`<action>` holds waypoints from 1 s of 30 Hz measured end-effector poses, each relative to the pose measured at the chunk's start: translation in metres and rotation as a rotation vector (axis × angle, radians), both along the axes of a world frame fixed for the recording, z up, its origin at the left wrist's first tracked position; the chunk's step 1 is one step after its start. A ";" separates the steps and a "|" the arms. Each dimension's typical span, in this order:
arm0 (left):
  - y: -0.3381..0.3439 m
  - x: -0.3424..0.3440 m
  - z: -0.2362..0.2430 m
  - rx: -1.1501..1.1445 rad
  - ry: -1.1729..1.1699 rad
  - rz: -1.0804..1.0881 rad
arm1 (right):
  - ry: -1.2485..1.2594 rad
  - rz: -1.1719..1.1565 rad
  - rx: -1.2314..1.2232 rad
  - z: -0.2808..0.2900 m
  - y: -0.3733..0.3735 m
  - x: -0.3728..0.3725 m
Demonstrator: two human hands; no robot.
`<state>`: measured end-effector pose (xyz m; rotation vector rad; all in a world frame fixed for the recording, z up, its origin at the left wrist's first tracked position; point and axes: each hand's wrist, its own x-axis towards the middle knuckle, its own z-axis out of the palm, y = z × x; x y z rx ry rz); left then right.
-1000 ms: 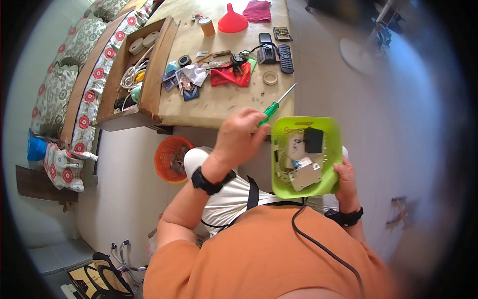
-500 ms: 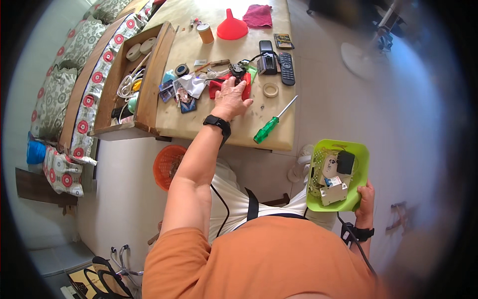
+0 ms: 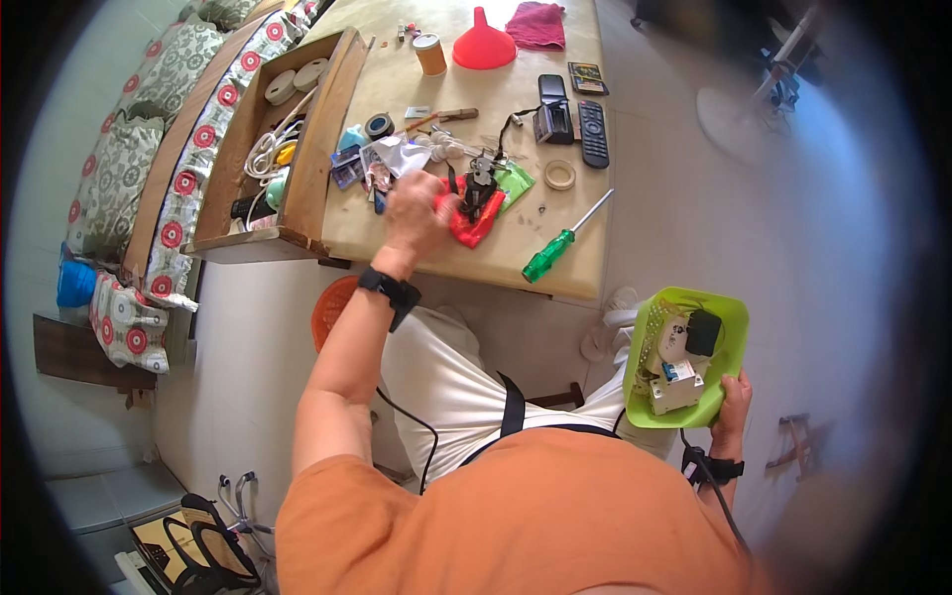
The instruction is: The person uses a screwdriver to disassemble a white electrical plug, handles the internal wiring and contacts, then places the parts into a green plastic colander before sorting through other small items in a drawer.
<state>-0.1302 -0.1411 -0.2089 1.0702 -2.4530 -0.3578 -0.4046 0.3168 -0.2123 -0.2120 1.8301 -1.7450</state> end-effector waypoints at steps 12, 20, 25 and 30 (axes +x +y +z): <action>-0.085 0.011 0.012 -0.175 -0.561 0.340 | 0.027 0.012 0.073 0.005 -0.001 0.004; -0.112 0.036 0.023 -0.058 0.172 0.428 | 0.005 0.019 0.094 0.001 0.000 -0.001; -0.094 0.043 0.044 -0.063 0.554 0.371 | -0.007 -0.004 0.081 -0.005 0.003 -0.003; -0.069 0.048 0.044 0.412 0.801 0.453 | -0.016 0.016 0.053 -0.001 0.001 -0.002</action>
